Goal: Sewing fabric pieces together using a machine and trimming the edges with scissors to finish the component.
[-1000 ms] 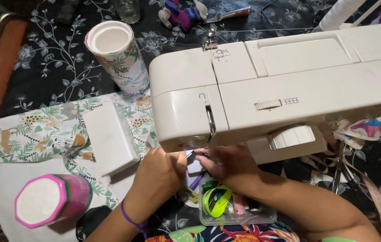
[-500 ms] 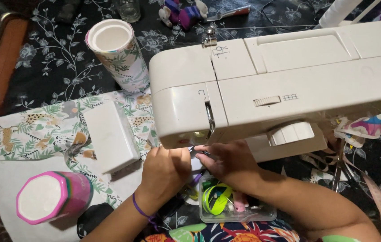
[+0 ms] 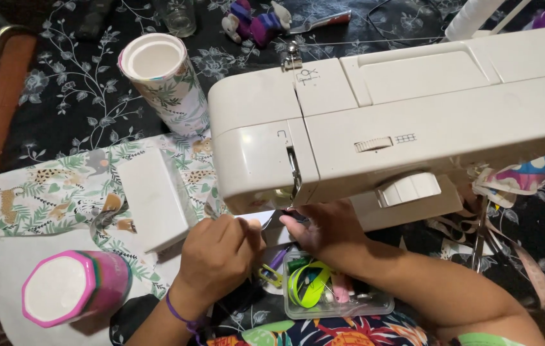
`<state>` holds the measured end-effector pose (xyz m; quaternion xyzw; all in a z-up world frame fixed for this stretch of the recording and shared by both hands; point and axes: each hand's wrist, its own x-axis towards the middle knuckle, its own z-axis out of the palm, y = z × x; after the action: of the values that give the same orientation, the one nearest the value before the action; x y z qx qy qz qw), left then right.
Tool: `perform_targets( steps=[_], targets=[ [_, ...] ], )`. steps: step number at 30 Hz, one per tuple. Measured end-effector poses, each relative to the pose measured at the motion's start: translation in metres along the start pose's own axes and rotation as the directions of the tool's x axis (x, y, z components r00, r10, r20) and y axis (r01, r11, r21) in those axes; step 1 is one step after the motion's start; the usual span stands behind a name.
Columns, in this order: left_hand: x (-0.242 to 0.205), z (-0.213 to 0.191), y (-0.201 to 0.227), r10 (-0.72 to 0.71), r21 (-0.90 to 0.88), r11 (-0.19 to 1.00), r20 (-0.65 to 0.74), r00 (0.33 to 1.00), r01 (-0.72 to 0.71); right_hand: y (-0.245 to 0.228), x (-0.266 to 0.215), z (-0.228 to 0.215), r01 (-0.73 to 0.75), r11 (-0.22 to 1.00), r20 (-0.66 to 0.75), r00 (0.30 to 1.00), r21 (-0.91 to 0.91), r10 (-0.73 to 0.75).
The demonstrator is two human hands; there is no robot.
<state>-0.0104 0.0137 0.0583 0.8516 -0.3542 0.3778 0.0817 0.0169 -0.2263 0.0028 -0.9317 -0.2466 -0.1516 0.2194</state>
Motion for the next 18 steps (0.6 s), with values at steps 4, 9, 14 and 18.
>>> perform_targets(
  steps=[4, 9, 14, 18],
  targets=[
    [0.007, -0.001, -0.007, 0.005, -0.115, 0.993, -0.046, 0.999, -0.01, -0.004, 0.004, -0.002, 0.093, 0.993, 0.012, 0.995, 0.069, -0.094],
    [-0.004, 0.002, -0.016, 0.019, -0.217, 0.976, -0.038, 0.999, -0.027, -0.015, 0.021, -0.011, 0.094, 0.99, 0.439, 0.898, -0.101, -0.041],
    [-0.003, -0.003, -0.025, 0.058, -0.202, 0.978, -0.011, 0.998, -0.059, 0.003, 0.016, 0.005, 0.212, 0.959, 0.518, 0.851, -0.186, -0.088],
    [-0.006, 0.0, -0.027, 0.022, -0.285, 0.958, -0.031, 0.999, -0.03, -0.008, 0.026, -0.009, 0.298, 0.936, 0.194, 0.945, -0.186, -0.263]
  ],
)
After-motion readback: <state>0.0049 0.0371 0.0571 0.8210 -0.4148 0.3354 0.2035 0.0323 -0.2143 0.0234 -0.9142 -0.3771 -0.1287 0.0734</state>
